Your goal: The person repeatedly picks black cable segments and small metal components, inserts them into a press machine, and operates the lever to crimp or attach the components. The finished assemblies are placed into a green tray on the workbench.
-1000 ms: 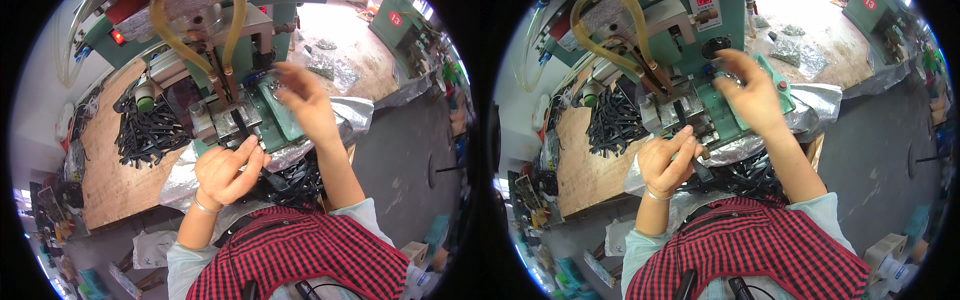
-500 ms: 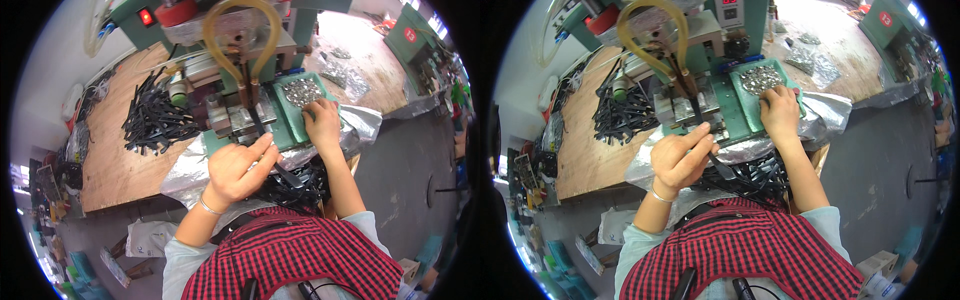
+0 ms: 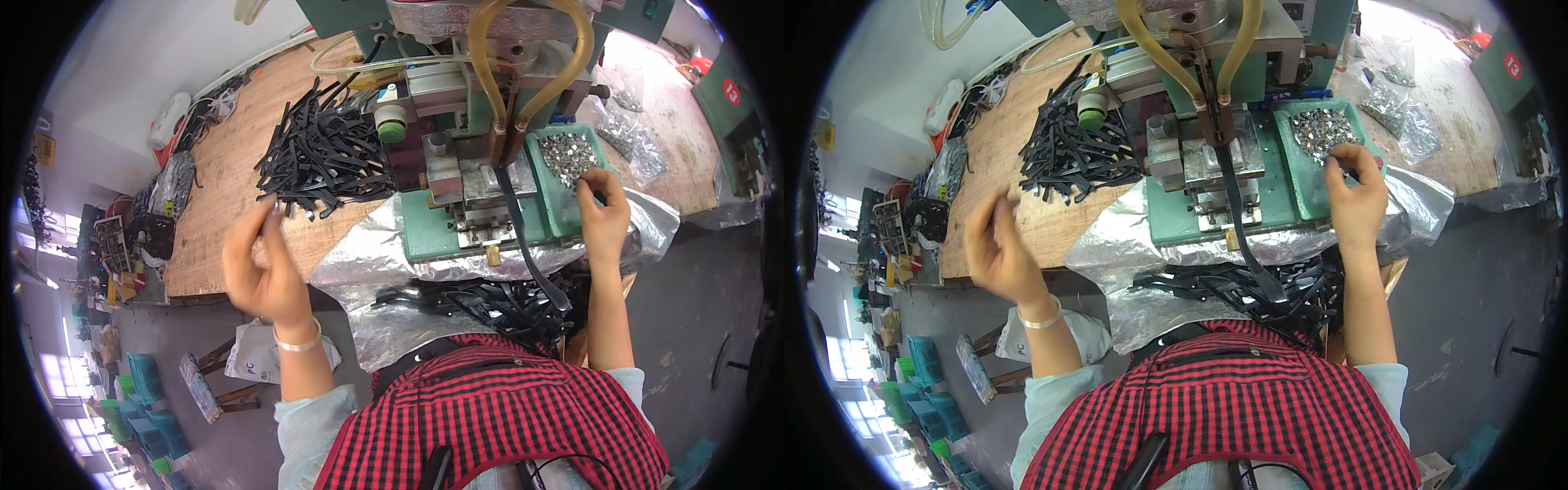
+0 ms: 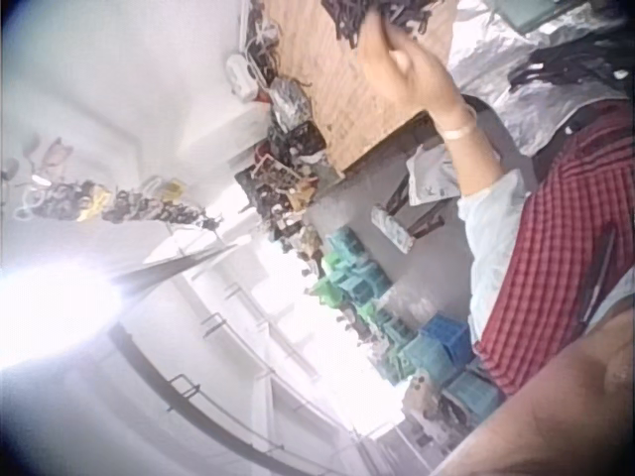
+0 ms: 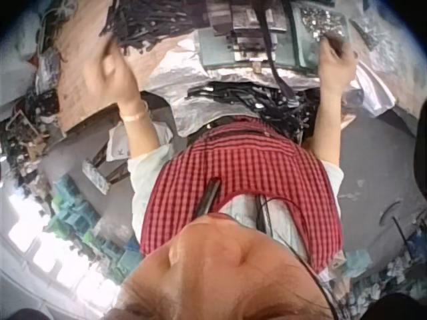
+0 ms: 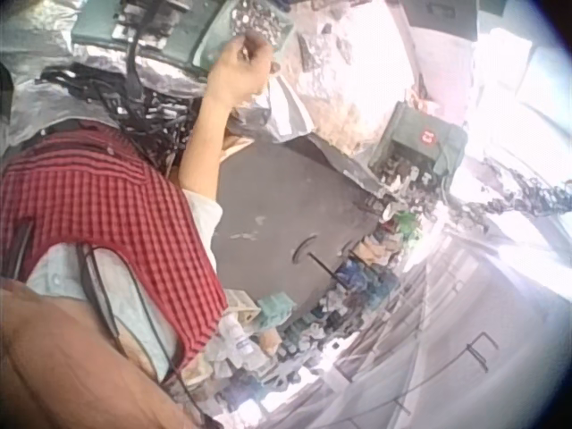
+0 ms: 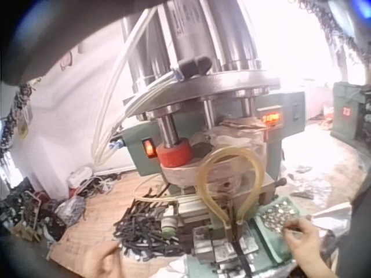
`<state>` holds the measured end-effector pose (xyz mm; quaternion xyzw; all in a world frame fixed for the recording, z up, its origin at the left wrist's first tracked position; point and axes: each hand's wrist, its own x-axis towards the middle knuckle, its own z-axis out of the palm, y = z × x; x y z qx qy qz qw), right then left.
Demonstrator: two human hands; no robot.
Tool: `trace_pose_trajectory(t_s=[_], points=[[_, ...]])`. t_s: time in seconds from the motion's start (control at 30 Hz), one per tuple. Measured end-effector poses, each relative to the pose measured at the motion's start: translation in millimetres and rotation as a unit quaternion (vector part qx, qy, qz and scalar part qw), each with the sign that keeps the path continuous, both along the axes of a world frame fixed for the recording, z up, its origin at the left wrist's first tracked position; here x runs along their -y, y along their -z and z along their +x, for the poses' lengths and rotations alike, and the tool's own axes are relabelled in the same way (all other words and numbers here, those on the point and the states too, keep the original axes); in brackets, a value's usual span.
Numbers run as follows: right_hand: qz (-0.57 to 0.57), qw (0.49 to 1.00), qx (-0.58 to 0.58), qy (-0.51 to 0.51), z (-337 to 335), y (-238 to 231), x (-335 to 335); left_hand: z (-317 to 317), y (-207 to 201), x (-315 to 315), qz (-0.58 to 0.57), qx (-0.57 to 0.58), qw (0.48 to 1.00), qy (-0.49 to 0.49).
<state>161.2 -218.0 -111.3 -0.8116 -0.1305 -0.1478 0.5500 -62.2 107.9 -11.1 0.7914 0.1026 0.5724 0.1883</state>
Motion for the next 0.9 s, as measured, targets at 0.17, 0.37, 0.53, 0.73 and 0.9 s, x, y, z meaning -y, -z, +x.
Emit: trace_pose_trajectory(t_s=[0.17,0.37,0.53,0.73,0.9], points=[[0.004,1.000,0.007,-0.017,-7.6,-9.9,-19.6,56.7,49.7,-59.6,0.155,-0.285,0.946,-0.014],[-0.084,0.992,0.061,0.067,-23.4,2.4,25.6,82.1,119.7,-85.6,0.162,-0.353,0.920,-0.044],[-0.090,0.989,0.087,0.084,-42.8,-4.8,50.4,69.0,110.4,-81.5,-0.117,-0.097,0.988,0.010],[0.036,0.985,0.128,-0.109,-39.8,-65.1,-26.2,66.5,91.4,-75.1,-0.419,-0.090,0.878,0.213],[0.122,0.975,0.055,-0.179,-32.8,-68.4,-90.9,60.7,134.6,-52.5,-0.364,-0.145,0.909,0.144]])
